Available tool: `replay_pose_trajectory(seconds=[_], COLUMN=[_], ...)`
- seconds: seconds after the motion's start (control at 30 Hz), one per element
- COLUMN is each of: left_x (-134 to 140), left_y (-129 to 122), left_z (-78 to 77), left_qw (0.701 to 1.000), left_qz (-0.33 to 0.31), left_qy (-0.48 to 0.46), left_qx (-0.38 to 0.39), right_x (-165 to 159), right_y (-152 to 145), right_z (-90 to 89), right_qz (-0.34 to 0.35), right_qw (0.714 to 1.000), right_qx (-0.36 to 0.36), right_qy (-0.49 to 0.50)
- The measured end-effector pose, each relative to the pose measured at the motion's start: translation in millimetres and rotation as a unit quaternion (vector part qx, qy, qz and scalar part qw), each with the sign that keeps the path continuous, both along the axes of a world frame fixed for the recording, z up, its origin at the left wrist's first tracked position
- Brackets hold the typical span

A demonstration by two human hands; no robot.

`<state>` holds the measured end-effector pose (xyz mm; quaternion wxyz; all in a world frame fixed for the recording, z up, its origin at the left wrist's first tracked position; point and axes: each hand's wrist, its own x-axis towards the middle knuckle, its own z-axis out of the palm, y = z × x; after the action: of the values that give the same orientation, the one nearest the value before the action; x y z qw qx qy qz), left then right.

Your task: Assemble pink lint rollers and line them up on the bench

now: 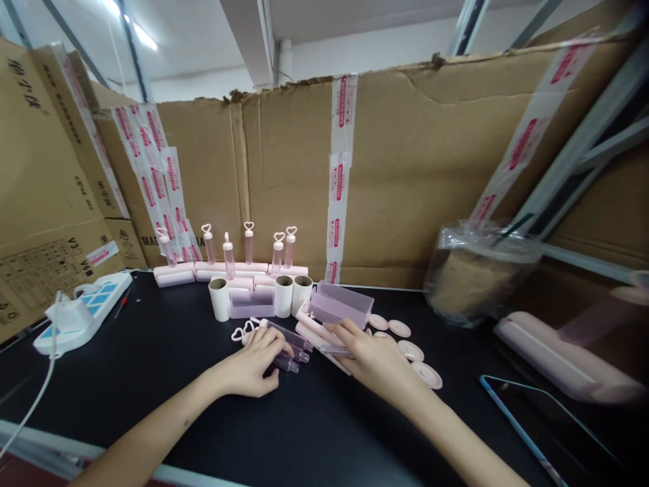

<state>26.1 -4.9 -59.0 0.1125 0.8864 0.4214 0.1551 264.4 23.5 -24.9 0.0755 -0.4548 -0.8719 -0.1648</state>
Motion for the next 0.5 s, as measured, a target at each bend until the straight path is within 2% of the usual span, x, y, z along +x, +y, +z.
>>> replay_pose_trajectory(seconds=[0.13,0.27,0.4,0.5], left_x=[3,6,4,1], left_y=[-4,-7,-6,-4], left_z=[1.3,1.8,2.1,3.5], left_qw=[0.999,0.998,0.998,0.999], left_qz=[0.015,0.02,0.024,0.022], left_qy=[0.022,0.045,0.043,0.029], left_qx=[0.035,0.05,0.047,0.035], right_x=[5,13,16,11], right_y=[2,4,1,10], right_z=[0.2,8.3,35.9,65.3], right_qz=[0.011,0.016,0.021,0.024], right_qw=[0.999,0.993,0.976,0.974], right_qx=[0.002,0.017,-0.007,-0.011], right_qy=[0.034,0.116,0.216,0.227])
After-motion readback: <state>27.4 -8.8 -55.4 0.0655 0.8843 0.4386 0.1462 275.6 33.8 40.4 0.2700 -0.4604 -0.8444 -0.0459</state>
